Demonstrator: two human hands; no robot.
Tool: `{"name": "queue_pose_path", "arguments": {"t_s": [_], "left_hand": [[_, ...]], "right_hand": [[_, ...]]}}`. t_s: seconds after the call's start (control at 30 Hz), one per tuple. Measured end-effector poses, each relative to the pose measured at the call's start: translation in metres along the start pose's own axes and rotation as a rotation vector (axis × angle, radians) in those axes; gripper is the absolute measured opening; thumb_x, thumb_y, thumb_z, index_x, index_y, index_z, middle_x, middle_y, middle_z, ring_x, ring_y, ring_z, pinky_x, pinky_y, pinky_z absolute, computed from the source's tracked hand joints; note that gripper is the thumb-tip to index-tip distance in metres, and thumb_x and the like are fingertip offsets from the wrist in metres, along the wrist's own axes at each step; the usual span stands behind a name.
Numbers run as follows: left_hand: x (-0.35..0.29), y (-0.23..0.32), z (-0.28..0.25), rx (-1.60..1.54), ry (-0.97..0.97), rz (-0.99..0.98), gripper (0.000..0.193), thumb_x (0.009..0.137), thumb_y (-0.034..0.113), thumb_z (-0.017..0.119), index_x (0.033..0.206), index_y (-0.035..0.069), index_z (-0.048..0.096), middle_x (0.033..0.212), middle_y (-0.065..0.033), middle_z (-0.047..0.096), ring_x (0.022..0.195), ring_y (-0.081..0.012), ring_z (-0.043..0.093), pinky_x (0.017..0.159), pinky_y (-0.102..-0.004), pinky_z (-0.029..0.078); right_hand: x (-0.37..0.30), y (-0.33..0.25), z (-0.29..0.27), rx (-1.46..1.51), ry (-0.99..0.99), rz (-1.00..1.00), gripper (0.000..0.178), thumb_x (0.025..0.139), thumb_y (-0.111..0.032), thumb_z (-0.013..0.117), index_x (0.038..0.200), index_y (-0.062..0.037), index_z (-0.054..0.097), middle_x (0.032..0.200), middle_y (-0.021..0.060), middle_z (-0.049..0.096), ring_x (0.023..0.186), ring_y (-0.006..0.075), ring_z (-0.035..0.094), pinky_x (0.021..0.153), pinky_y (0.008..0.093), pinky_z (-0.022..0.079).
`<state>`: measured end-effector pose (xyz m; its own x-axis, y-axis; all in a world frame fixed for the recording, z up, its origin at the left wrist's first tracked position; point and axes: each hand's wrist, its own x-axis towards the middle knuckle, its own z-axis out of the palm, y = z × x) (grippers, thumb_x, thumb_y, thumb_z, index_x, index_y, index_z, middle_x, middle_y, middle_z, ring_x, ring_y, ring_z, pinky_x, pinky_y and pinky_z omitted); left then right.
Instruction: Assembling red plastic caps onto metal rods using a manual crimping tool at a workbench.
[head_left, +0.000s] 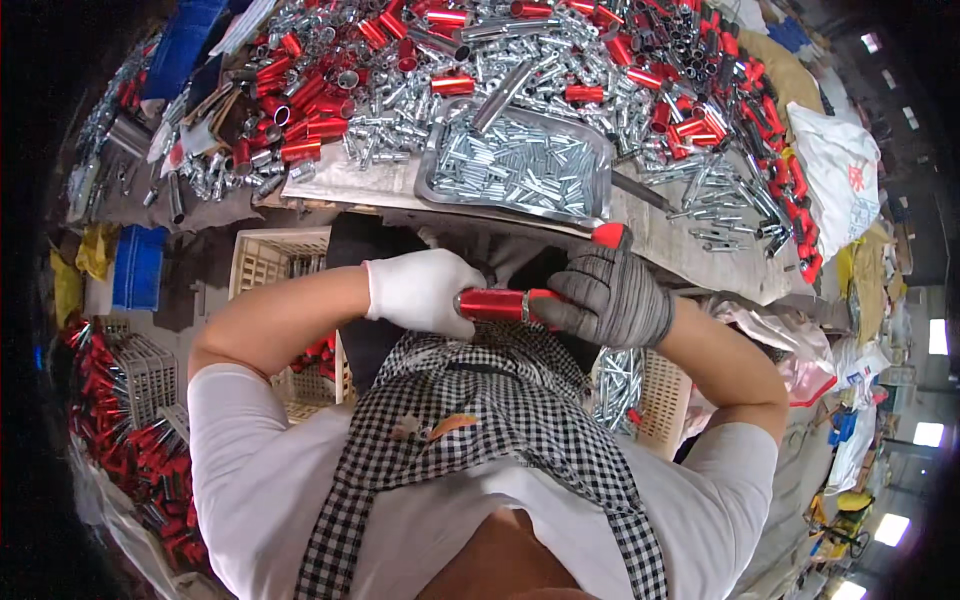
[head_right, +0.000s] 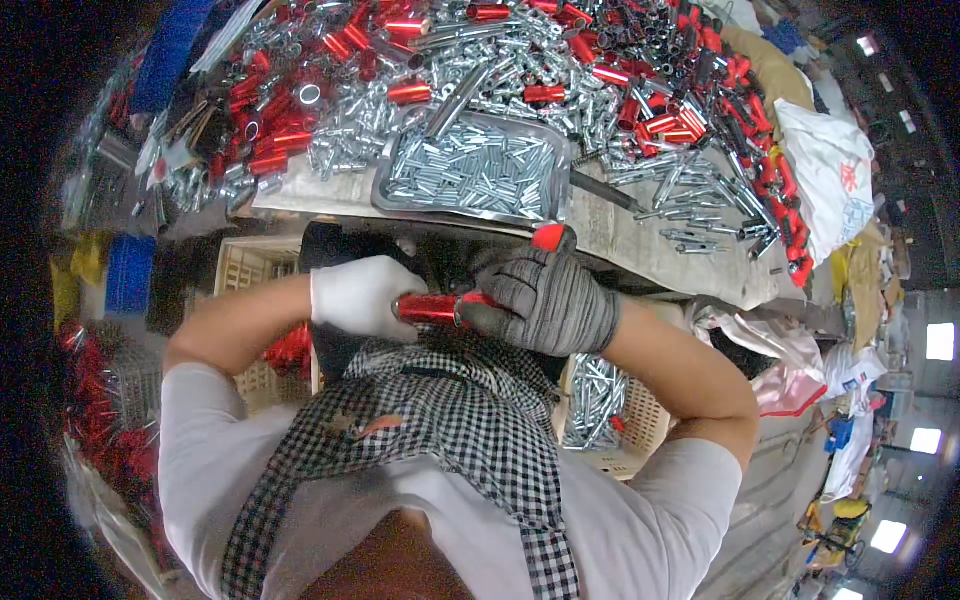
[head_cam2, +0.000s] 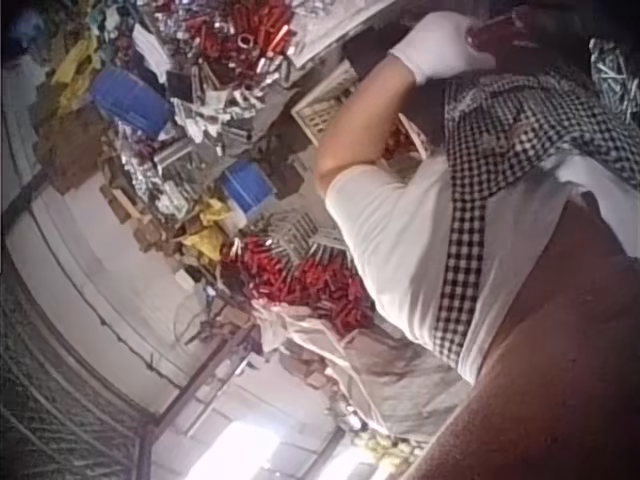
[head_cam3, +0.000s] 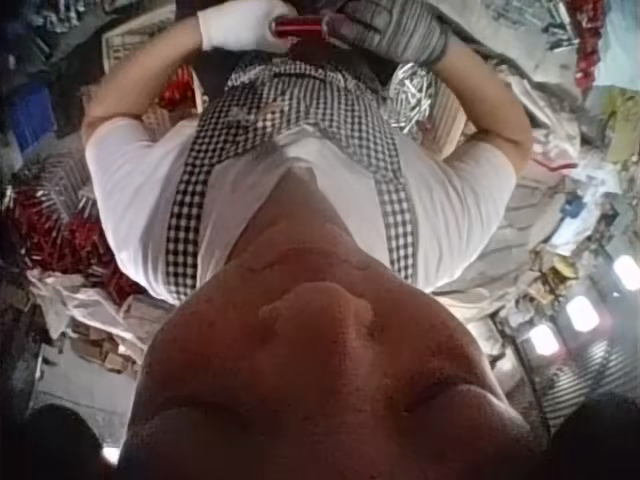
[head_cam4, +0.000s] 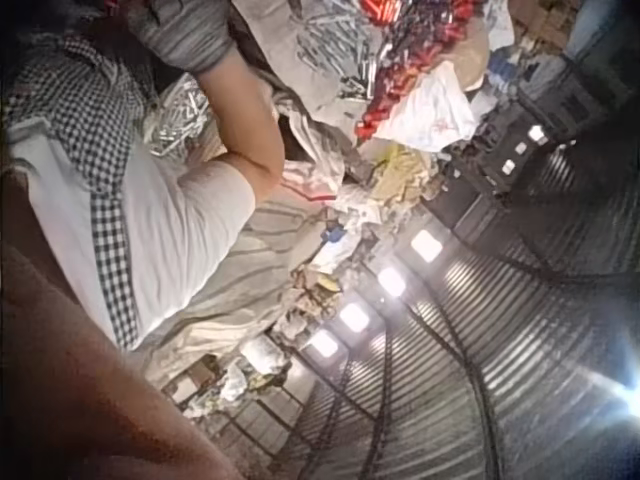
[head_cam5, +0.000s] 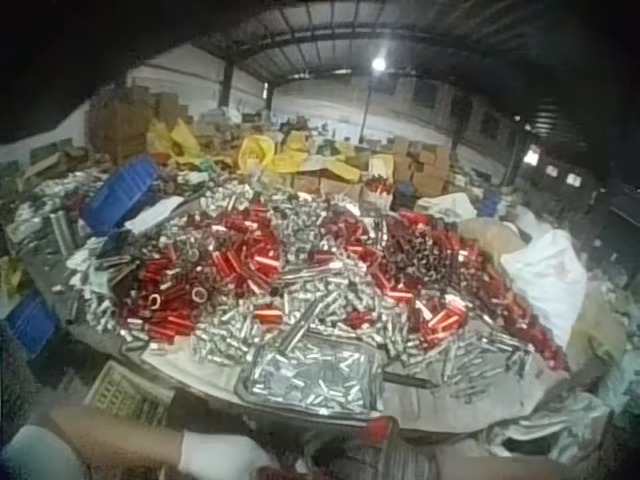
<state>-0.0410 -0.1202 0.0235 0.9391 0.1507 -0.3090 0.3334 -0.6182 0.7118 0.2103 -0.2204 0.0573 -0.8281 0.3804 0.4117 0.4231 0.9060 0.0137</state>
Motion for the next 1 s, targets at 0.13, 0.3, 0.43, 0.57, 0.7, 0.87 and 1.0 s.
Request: {"name": "queue_pose_path", "arguments": {"t_s": [0.13, 0.3, 0.43, 0.57, 0.7, 0.87, 1.0], "left_hand": [[-0.003, -0.001, -0.010, 0.399, 0.314, -0.064, 0.018, 0.076, 0.023, 0.070, 0.076, 0.007, 0.061, 0.071, -0.0160, 0.063, 0.070, -0.0349, 0.065, 0.063, -0.0466, 0.051], [-0.002, -0.013, -0.033, 0.931, 0.719, 0.144, 0.008, 0.074, 0.016, 0.063, 0.076, 0.009, 0.059, 0.063, -0.0083, 0.057, 0.057, -0.0265, 0.063, 0.049, -0.0405, 0.050], [0.000, -0.022, -0.059, 1.112, 0.837, 0.453, 0.009, 0.074, 0.018, 0.061, 0.074, 0.010, 0.056, 0.060, -0.0041, 0.051, 0.054, -0.0216, 0.059, 0.045, -0.0375, 0.047], [0.001, -0.011, -0.058, 0.845, 0.703, 0.153, 0.037, 0.072, 0.013, 0.067, 0.107, 0.004, 0.063, 0.069, -0.0102, 0.057, 0.063, -0.0284, 0.060, 0.055, -0.0391, 0.048], [-0.001, -0.011, -0.043, -0.165, -0.219, -0.111, 0.043, 0.077, 0.022, 0.075, 0.114, 0.004, 0.062, 0.083, -0.0104, 0.069, 0.073, -0.0211, 0.066, 0.064, -0.0354, 0.052], [0.000, -0.012, 0.007, 0.082, -0.012, -0.193, 0.025, 0.078, 0.025, 0.074, 0.090, 0.005, 0.064, 0.069, -0.0083, 0.065, 0.060, -0.0230, 0.064, 0.055, -0.0373, 0.051], [0.010, -0.016, -0.005, 0.778, 0.604, -0.019, 0.026, 0.072, 0.019, 0.069, 0.093, 0.006, 0.061, 0.066, -0.0118, 0.063, 0.060, -0.0328, 0.065, 0.055, -0.0457, 0.051]], "right_hand": [[-0.014, -0.020, 0.029, 0.112, 0.037, 0.443, 0.047, 0.075, -0.017, 0.072, 0.121, -0.0105, 0.062, 0.105, 0.0183, 0.066, 0.092, 0.0363, 0.066, 0.077, 0.0450, 0.055], [0.002, -0.013, 0.040, 1.462, 0.292, 1.230, 0.062, 0.077, -0.032, 0.080, 0.126, -0.0016, 0.058, 0.105, 0.0062, 0.067, 0.077, 0.0142, 0.063, 0.070, 0.0294, 0.053], [0.011, -0.025, 0.060, 2.124, 0.467, 1.320, 0.067, 0.075, -0.037, 0.078, 0.127, -0.0002, 0.056, 0.091, 0.0032, 0.066, 0.071, 0.0116, 0.059, 0.067, 0.0271, 0.052], [-0.012, -0.011, 0.071, 1.109, 0.514, 1.006, 0.055, 0.079, -0.034, 0.077, 0.117, 0.0019, 0.059, 0.089, 0.0083, 0.067, 0.073, 0.0233, 0.064, 0.071, 0.0356, 0.055], [0.005, 0.008, 0.011, -0.073, -0.271, 0.147, 0.024, 0.082, -0.017, 0.068, 0.103, -0.0051, 0.067, 0.094, 0.0146, 0.069, 0.083, 0.0330, 0.066, 0.079, 0.0396, 0.055], [-0.014, -0.015, 0.047, 0.149, -0.184, 0.466, 0.033, 0.079, -0.022, 0.073, 0.107, -0.0060, 0.066, 0.096, 0.0135, 0.067, 0.075, 0.0278, 0.065, 0.072, 0.0399, 0.055], [-0.032, -0.015, 0.065, 0.589, 0.048, 0.797, 0.044, 0.079, -0.026, 0.075, 0.116, -0.0042, 0.063, 0.098, 0.0096, 0.068, 0.076, 0.0262, 0.066, 0.074, 0.0377, 0.056]]}}
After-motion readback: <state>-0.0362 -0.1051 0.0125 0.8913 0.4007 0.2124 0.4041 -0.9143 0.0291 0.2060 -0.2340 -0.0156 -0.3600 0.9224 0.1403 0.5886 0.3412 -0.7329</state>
